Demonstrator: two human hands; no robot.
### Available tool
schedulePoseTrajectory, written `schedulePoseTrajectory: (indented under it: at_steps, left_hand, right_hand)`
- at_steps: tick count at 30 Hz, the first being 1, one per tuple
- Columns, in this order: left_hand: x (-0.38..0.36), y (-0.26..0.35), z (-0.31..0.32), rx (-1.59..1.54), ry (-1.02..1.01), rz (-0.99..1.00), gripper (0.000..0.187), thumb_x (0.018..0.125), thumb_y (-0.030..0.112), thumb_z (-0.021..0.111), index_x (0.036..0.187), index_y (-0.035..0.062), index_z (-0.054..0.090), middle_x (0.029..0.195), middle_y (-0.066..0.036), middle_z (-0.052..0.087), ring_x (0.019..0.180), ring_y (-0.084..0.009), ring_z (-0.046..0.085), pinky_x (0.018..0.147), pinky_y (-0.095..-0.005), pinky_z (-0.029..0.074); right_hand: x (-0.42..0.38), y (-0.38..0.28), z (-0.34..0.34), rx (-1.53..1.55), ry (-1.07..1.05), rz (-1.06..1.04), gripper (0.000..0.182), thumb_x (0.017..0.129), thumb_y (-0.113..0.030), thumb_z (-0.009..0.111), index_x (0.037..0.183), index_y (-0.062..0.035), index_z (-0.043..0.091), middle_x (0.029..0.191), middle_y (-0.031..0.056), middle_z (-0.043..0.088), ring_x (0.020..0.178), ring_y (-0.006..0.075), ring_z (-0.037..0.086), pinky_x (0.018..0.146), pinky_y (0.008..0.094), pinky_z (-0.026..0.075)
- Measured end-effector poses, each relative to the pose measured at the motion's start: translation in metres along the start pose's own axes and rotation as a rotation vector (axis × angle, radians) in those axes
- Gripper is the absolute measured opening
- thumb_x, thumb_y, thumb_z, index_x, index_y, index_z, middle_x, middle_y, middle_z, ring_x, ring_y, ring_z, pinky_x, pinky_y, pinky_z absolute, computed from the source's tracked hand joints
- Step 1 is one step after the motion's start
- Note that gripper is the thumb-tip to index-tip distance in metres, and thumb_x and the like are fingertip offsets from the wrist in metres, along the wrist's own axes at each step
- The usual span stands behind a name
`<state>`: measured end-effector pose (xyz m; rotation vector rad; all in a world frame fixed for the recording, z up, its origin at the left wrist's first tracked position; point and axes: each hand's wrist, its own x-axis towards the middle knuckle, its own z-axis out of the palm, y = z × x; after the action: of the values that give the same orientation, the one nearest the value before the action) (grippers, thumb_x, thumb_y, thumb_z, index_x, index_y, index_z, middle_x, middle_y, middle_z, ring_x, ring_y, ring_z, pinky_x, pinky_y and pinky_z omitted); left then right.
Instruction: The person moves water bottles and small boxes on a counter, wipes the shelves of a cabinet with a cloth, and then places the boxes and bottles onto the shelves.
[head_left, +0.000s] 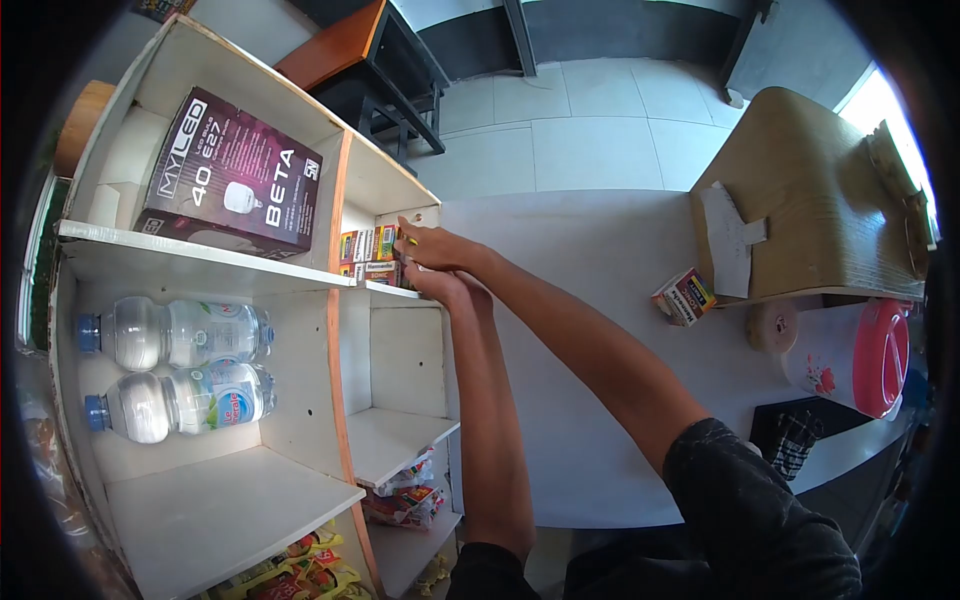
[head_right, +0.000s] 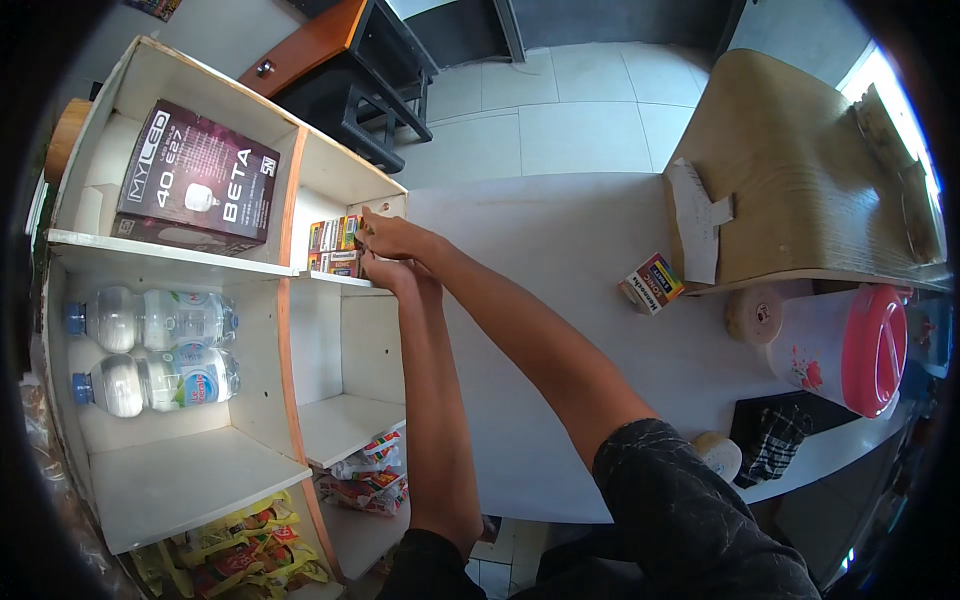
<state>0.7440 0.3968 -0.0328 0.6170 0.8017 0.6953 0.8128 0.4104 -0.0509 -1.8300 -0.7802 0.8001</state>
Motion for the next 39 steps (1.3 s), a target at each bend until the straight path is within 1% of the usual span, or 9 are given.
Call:
schedulePoseTrajectory:
  at_steps: [5,11,14,17,21,24,29,37,39]
  left_hand:
    - [-0.035,-0.011,-0.009,0.077,-0.086,-0.114,0.054,0.102,0.051,0.031,0.134,0.0132,0.052,0.120,-0.006,0.058,0.111,-0.0192,0.061,0.089,-0.0359,0.051]
    - [-0.124,-0.057,-0.035,0.191,-0.120,-0.113,0.055,0.103,0.053,0.031,0.130,0.0121,0.055,0.115,-0.005,0.062,0.106,-0.0172,0.063,0.086,-0.0339,0.051]
    - [-0.182,-0.088,-0.051,0.139,-0.156,-0.120,0.054,0.105,0.050,0.031,0.130,0.0091,0.055,0.115,-0.005,0.062,0.106,-0.0164,0.062,0.088,-0.0341,0.050]
    - [-0.245,-0.097,-0.032,0.460,-0.310,-0.007,0.055,0.107,0.045,0.030,0.138,0.0042,0.050,0.127,-0.008,0.059,0.118,-0.0196,0.058,0.097,-0.0361,0.047]
    - [-0.292,-0.130,-0.049,0.498,-0.424,-0.115,0.069,0.108,0.049,0.027,0.153,-0.0033,0.030,0.158,-0.017,0.036,0.147,-0.0279,0.035,0.119,-0.0371,0.029]
    - [-0.303,-0.144,-0.044,0.505,-0.467,-0.150,0.070,0.107,0.050,0.025,0.156,-0.0009,0.025,0.161,-0.015,0.029,0.150,-0.0269,0.027,0.121,-0.0378,0.024]
    - [-0.311,-0.150,-0.030,0.527,-0.518,-0.210,0.073,0.107,0.052,0.023,0.159,0.0012,0.015,0.167,-0.014,0.017,0.154,-0.0259,0.015,0.124,-0.0381,0.016]
    - [-0.301,-0.148,-0.024,0.624,-0.525,-0.244,0.078,0.104,0.062,0.023,0.162,0.0110,0.013,0.168,-0.012,0.012,0.155,-0.0249,0.009,0.124,-0.0403,0.014]
    - [-0.293,-0.152,-0.027,0.601,-0.545,-0.178,0.081,0.105,0.060,0.026,0.161,0.0044,0.009,0.168,-0.015,0.011,0.155,-0.0268,0.008,0.124,-0.0400,0.011]
  right_hand:
    - [-0.051,-0.002,-0.007,0.106,0.040,0.153,0.074,0.103,-0.049,0.043,0.155,0.0017,0.028,0.139,0.0351,0.051,0.128,0.0466,0.053,0.109,0.0448,0.041]
    - [-0.169,0.030,-0.003,0.208,0.306,0.128,0.050,0.101,-0.034,0.051,0.136,0.0023,0.053,0.123,0.0305,0.064,0.117,0.0461,0.061,0.099,0.0478,0.048]
    - [-0.249,0.011,-0.027,0.263,0.376,0.191,0.045,0.099,-0.027,0.056,0.135,0.0006,0.056,0.117,0.0234,0.069,0.109,0.0326,0.067,0.096,0.0410,0.050]
    - [-0.308,0.027,-0.035,0.223,0.662,0.048,0.039,0.096,-0.017,0.060,0.131,0.0007,0.059,0.109,0.0199,0.071,0.100,0.0252,0.069,0.091,0.0394,0.053]
    - [-0.376,0.020,-0.072,0.127,0.911,0.010,0.037,0.093,-0.012,0.060,0.128,0.0007,0.062,0.119,0.0213,0.067,0.112,0.0333,0.064,0.098,0.0423,0.050]
    - [-0.395,0.036,-0.085,-0.187,1.042,-0.076,0.046,0.092,-0.013,0.061,0.135,0.0030,0.055,0.133,0.0256,0.059,0.125,0.0409,0.055,0.106,0.0454,0.045]
    - [-0.392,0.077,-0.081,-0.186,0.978,0.042,0.069,0.091,-0.018,0.065,0.147,0.0082,0.034,0.145,0.0329,0.045,0.133,0.0483,0.046,0.112,0.0495,0.039]
    - [-0.387,0.094,-0.083,-0.025,0.868,0.109,0.068,0.088,-0.025,0.072,0.142,0.0042,0.043,0.132,0.0306,0.058,0.124,0.0432,0.058,0.105,0.0454,0.045]
    - [-0.381,0.092,-0.084,-0.005,0.850,0.084,0.067,0.087,-0.025,0.073,0.140,0.0047,0.045,0.129,0.0294,0.060,0.121,0.0427,0.059,0.103,0.0455,0.047]
